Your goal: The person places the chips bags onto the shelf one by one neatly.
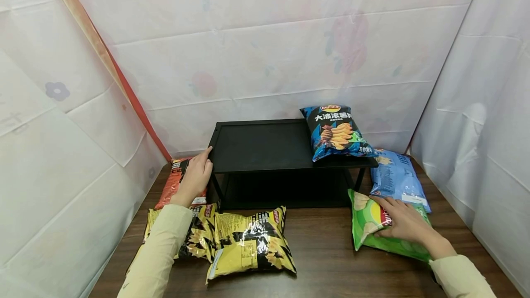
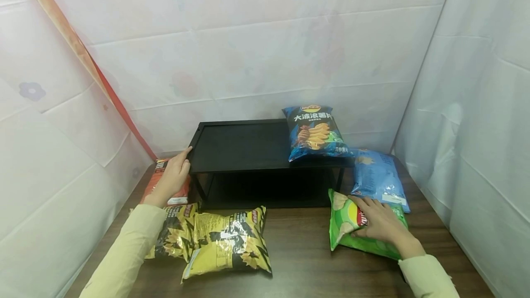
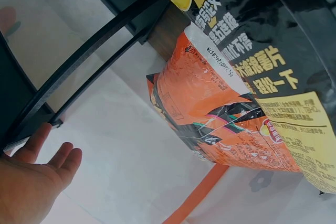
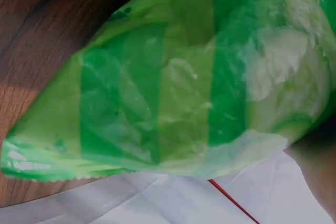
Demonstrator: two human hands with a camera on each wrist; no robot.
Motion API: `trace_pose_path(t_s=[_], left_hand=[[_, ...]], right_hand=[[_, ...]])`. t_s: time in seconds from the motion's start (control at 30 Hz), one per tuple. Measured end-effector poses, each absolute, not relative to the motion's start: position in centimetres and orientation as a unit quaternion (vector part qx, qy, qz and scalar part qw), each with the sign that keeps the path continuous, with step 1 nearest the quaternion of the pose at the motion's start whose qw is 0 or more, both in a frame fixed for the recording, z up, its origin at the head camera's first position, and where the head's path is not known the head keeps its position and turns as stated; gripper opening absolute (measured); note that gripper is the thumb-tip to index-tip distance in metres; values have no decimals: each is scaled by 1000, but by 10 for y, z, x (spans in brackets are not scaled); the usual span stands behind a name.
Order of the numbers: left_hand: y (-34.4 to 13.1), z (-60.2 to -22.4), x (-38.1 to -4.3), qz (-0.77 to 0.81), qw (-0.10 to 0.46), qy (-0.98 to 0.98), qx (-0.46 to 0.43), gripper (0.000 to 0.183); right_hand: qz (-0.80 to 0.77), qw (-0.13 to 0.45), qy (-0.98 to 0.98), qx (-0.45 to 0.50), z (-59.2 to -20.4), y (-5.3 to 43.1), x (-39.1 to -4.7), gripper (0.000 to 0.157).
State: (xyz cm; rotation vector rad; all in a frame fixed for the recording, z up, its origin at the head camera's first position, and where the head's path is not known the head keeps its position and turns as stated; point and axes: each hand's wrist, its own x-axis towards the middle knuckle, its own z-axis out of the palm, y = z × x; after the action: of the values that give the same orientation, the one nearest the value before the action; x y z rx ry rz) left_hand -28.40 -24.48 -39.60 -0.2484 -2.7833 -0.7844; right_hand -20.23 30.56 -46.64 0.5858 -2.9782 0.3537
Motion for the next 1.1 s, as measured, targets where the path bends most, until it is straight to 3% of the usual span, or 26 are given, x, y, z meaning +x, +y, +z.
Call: trace_pose_path(t_s=[0.7, 1.1], left_hand=[[-245, -397, -284, -266, 120, -952, -90, 51], [-245, -398, -283, -268, 125, -951, -89, 51]], right_hand=[[68, 92, -971, 212, -460, 294, -203, 93], [55, 171, -953, 246, -450, 280, -201, 98]])
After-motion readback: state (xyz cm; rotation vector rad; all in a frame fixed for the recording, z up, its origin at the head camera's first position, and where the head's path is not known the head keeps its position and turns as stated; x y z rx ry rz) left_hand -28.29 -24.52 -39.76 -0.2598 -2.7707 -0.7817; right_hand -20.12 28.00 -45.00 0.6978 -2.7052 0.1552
